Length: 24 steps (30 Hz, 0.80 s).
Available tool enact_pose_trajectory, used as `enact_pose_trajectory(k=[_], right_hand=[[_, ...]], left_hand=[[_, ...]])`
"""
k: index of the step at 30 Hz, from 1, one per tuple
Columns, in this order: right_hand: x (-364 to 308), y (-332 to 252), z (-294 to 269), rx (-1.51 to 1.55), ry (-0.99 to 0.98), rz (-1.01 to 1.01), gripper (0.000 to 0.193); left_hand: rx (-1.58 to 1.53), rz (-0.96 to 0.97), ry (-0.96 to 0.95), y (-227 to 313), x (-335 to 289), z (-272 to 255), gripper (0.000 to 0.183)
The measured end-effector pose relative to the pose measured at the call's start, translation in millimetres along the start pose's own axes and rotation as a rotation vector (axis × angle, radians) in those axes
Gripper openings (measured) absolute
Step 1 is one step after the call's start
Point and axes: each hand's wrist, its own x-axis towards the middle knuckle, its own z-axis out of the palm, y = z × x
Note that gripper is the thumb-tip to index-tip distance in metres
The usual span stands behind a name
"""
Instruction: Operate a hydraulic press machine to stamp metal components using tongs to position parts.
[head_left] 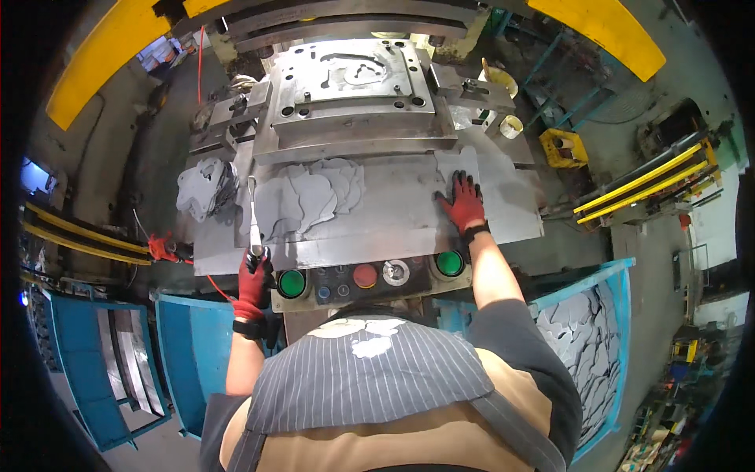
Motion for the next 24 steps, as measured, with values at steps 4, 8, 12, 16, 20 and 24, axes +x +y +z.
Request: enact_pose_trajectory(k=[4,8,12,16,20,24], right_hand=[[-62,-23,-33,0.082,-0.086,-0.117,0.088],[-118,-25,-41,0.087,-0.13,-0.225,0.092],[-124,-27,-43,0.201,-0.11,-0.166,0.084],[-125,-40,-49,0.708,0.224,0.503,0.08],[-134,-18,-19,0.707,0.389,0.703,0.096],[-114,-42,-55,0.803,-0.153,0.878,0.112]], left_hand=[[-0.034,0.034,-0.022,-25,-5,0,0.032],[-0.069,-0.11,0.001,-36,-2,3,0.035],[-0.047,-0.094,-0.074,-27,10,12,0.034],[-0.145,-0.078,-0.114,5,11,32,0.034],[-0.194,-0.086,-0.16,18,13,47,0.034],[-0.162,-0.098,-0.165,-14,16,36,0.033]])
